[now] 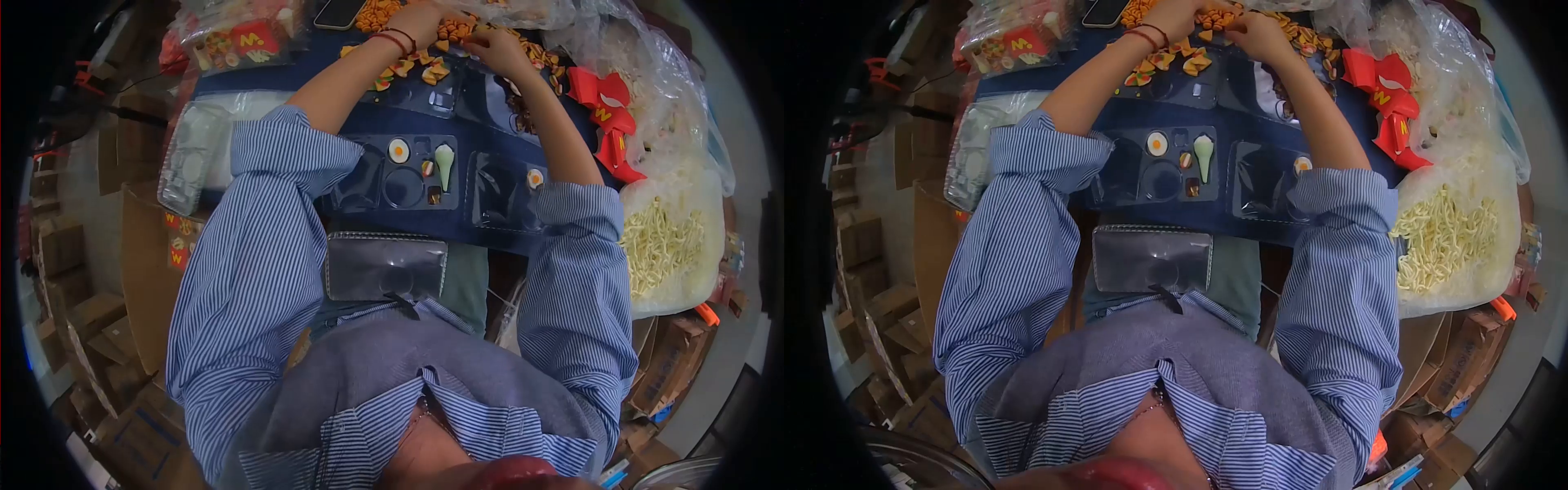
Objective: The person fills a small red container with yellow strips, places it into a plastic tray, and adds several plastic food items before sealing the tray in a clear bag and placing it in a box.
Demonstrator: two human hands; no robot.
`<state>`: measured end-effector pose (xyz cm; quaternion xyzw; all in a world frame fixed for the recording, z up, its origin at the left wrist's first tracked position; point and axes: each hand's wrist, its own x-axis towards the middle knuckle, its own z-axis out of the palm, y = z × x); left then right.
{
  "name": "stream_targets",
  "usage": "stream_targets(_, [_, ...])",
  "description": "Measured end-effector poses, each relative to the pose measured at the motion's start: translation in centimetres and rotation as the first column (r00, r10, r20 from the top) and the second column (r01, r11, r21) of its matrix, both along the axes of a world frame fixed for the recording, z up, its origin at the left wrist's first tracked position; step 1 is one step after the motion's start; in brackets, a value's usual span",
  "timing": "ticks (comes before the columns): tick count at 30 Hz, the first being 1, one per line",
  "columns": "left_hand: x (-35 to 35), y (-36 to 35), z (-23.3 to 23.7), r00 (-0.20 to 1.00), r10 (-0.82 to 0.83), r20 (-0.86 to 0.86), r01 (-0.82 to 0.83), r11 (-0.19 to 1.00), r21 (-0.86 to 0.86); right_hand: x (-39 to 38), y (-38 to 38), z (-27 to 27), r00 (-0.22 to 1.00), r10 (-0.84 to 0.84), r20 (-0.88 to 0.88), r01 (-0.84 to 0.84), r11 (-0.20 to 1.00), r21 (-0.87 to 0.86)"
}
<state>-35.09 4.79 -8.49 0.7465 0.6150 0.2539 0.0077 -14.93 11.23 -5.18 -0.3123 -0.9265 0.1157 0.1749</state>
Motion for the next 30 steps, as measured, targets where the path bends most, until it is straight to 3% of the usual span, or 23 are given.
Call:
stream_targets(1, [0.2, 0.2, -0.2, 1.000, -0.010, 0.029, 0.010, 1.000, 0.000, 0.6, -0.3, 0.2, 0.995, 0.030, -0.094, -0.041, 0.992, -0.120])
stream_targets(5, [1.3, 1.3, -0.3, 0.990, -0.045, 0.137, 0.043, 0.999, 0.011, -0.5, 0.9, -0.3, 0.999, -0.027, -0.033, 0.023, 0.992, -0.128])
stream_targets(7, [1.1, 1.4, -0.2, 0.982, -0.051, 0.181, 0.050, 0.999, 0.014, -1.9, 2.9, -3.7, 0.989, 0.129, -0.071, -0.115, 0.979, 0.170])
stream_targets(14, [0.7, 1.1, 0.2, 0.933, -0.081, 0.350, 0.077, 0.997, 0.024, -3.5, 2.2, -2.4, 0.991, 0.123, -0.057, -0.086, 0.896, 0.435])
stream_targets(15, [0.7, 1.2, 0.2, 0.922, -0.086, 0.378, 0.081, 0.996, 0.030, -3.2, 1.5, -1.5, 0.985, -0.045, -0.168, 0.052, 0.998, 0.037])
stream_targets(16, [0.7, 1.1, 0.2, 0.909, -0.089, 0.406, 0.082, 0.996, 0.034, -3.0, 0.6, -0.7, 0.950, -0.240, -0.200, 0.151, 0.913, -0.379])
stream_targets(17, [0.6, 0.9, 0.2, 0.896, -0.088, 0.436, 0.080, 0.996, 0.037, -2.7, 0.2, -0.6, 0.952, -0.236, -0.197, 0.148, 0.914, -0.378])
stream_targets(19, [-0.1, 0.3, 0.4, 0.870, -0.083, 0.486, 0.069, 0.997, 0.046, -2.3, -0.5, 0.0, 0.864, -0.342, -0.370, -0.083, 0.628, -0.774])
stream_targets(20, [-0.2, -0.9, 1.2, 0.872, -0.075, 0.484, 0.058, 0.997, 0.051, -2.0, -0.9, 0.3, 0.867, -0.330, -0.373, -0.092, 0.631, -0.770])
stream_targets(22, [0.6, -5.4, 3.9, 0.714, -0.090, 0.694, 0.191, 0.979, -0.070, -1.4, -2.1, 0.7, 0.835, -0.364, -0.412, -0.239, 0.434, -0.869])
stream_targets(25, [0.8, -9.5, 5.1, 0.765, -0.066, 0.641, 0.126, 0.991, -0.048, -1.3, -5.8, 2.2, 0.884, -0.284, -0.371, -0.269, 0.341, -0.901])
stream_targets(27, [1.0, -11.9, 5.6, 0.762, -0.034, 0.647, 0.106, 0.992, -0.073, -1.8, -7.8, 2.6, 0.901, -0.260, -0.347, -0.251, 0.339, -0.907])
stream_targets(30, [0.4, -15.2, 6.8, 0.722, 0.034, 0.691, 0.024, 0.997, -0.073, -2.7, -10.1, 3.2, 0.884, -0.267, -0.383, -0.372, 0.093, -0.924])
